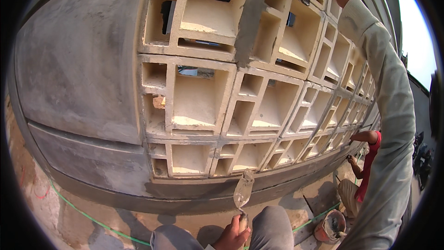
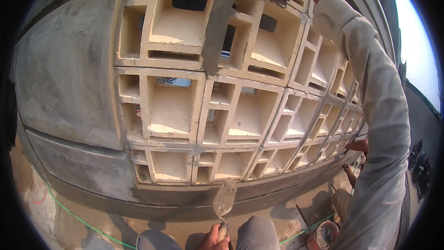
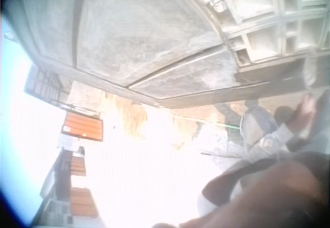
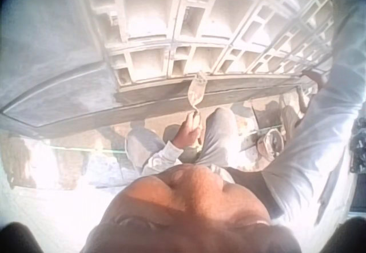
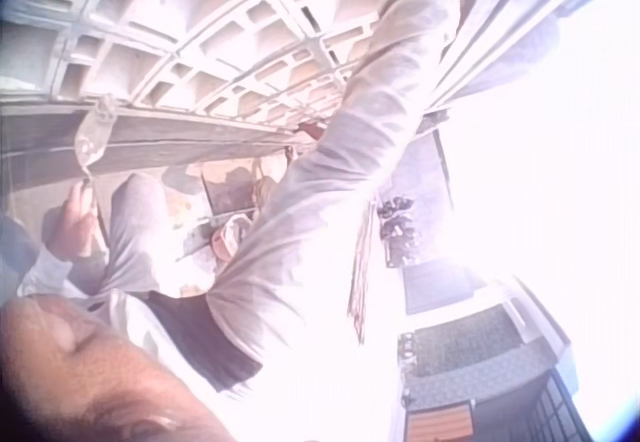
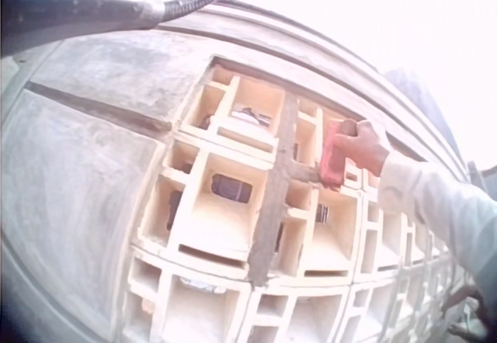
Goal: The person applies cement mortar to the joints of a lattice wall using a trowel and a pink float. They scoop mortar from a bucket and spread it into the gaps between the blocks, smoothing the surface as they work.
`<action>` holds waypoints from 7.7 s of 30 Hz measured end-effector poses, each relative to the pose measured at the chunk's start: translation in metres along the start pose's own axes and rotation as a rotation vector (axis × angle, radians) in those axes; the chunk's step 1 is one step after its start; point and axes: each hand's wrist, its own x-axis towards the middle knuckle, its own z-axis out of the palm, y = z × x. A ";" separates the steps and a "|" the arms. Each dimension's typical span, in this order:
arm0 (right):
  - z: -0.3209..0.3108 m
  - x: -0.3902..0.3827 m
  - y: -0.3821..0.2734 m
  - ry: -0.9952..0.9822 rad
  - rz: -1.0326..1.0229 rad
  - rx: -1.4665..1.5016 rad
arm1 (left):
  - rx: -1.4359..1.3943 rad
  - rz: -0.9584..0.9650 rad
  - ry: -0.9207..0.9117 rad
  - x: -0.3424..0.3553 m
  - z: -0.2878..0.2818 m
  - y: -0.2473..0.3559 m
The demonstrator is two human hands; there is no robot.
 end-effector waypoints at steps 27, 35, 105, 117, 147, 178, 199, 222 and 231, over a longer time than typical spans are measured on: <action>-0.032 -0.041 0.025 -0.304 -0.394 0.023 | -0.140 0.031 0.049 0.005 -0.003 -0.015; -0.026 -0.034 -0.021 -0.416 -0.426 0.166 | 0.179 0.197 -0.003 0.005 -0.005 -0.014; -0.026 -0.043 0.020 0.131 -0.158 0.621 | -0.022 0.071 0.119 0.001 -0.002 -0.024; -0.111 -0.301 0.065 -0.221 0.523 1.323 | 0.746 0.659 0.092 -0.012 0.013 0.016; -0.012 -0.046 -0.057 -0.334 -1.155 -0.655 | 0.317 0.060 -0.057 -0.017 0.030 0.038; -0.060 -0.068 0.002 -0.242 -1.089 -0.699 | 0.597 0.240 0.011 -0.006 0.022 0.020; -0.084 -0.050 -0.002 -0.566 -1.155 -1.059 | 0.271 -0.115 -0.050 -0.004 0.006 0.012; -0.070 -0.039 0.002 -0.329 -1.318 -0.845 | 0.392 0.063 0.011 -0.012 0.012 0.014; -0.080 -0.040 0.025 -0.496 -1.244 -0.997 | 0.243 -0.071 0.025 -0.021 0.016 0.004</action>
